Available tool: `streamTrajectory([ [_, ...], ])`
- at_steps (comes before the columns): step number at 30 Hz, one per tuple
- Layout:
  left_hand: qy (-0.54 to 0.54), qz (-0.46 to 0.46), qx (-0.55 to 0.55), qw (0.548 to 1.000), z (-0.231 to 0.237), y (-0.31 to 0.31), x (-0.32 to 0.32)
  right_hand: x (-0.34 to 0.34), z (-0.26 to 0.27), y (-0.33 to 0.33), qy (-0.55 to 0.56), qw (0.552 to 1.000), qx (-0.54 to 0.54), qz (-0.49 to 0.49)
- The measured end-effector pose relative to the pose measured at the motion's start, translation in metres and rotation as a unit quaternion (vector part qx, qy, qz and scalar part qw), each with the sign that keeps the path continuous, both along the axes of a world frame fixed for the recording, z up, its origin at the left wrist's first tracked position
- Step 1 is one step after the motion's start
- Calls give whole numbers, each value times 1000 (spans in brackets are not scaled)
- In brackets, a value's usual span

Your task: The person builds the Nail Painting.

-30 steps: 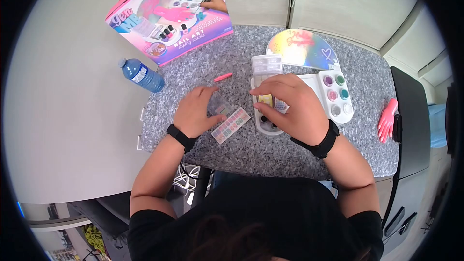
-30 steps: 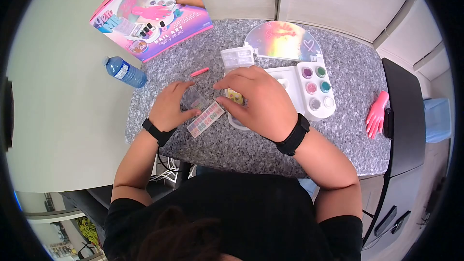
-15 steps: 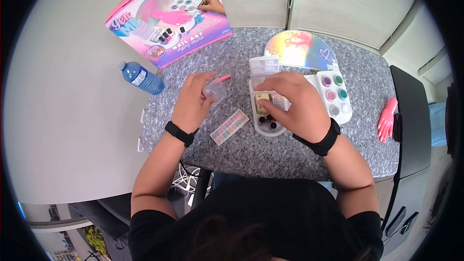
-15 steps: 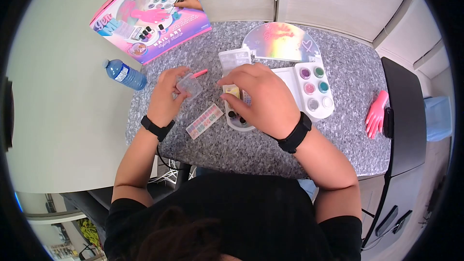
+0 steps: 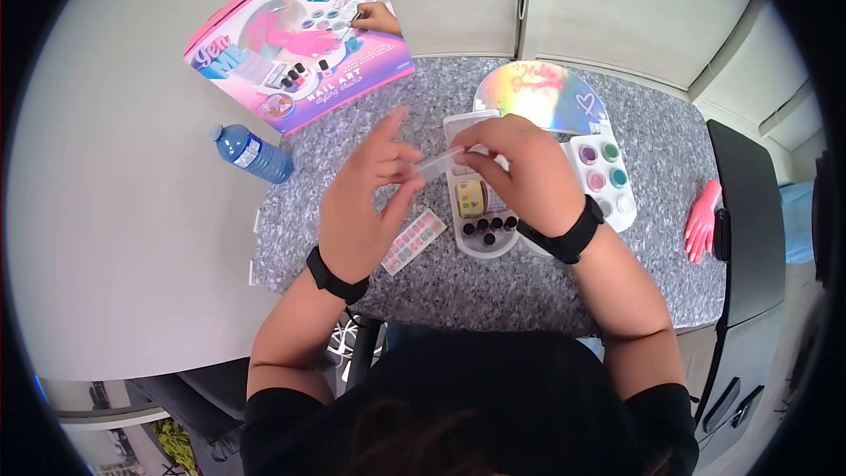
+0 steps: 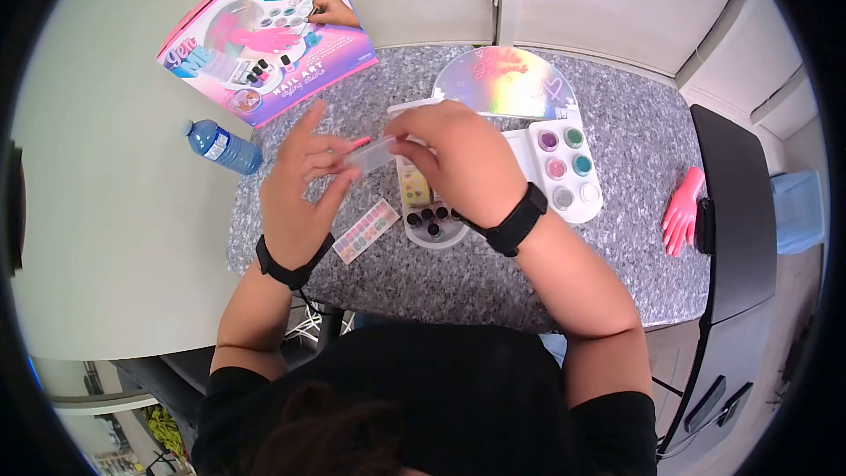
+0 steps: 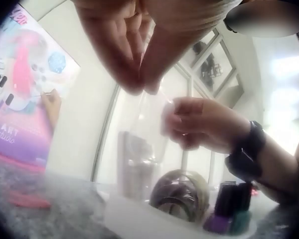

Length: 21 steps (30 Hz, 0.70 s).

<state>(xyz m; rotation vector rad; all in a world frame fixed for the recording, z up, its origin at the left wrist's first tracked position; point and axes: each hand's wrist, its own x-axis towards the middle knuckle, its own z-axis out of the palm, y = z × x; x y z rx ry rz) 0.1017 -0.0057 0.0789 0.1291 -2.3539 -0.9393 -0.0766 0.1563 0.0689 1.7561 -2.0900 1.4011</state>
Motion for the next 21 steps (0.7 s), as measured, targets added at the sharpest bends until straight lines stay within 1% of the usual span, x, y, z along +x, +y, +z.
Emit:
streamTrajectory([
  [2,38,39,60,997,-9,-4,-5,-6,6,8,-50,995,69,-58],
  [3,37,38,60,997,-10,-6,-7,-13,0,9,5,995,53,-83],
  [5,10,55,98,994,-10,-10,-10,-21,-5,14,12,993,73,-95],
  [9,-31,46,87,995,-19,-14,-12,-24,-10,16,23,986,121,-107],
  [11,-95,49,60,993,-22,-14,-14,-23,-14,15,42,986,115,-113],
  [12,-95,49,59,992,-23,-15,-14,-22,-16,14,62,985,110,-118],
  [14,-132,61,26,989,-26,-17,-16,-21,-20,13,62,983,124,-121],
  [16,-134,69,6,989,-31,-22,-18,-21,-21,13,61,980,139,-125],
  [18,-136,77,-13,988,-33,-22,-18,-20,-21,14,106,966,188,-139],
  [19,-149,76,-9,986,-28,-19,-18,-18,-19,15,106,966,188,-139],
  [21,-164,77,-6,983,-27,-18,-14,-12,-12,18,155,966,150,-142],
])
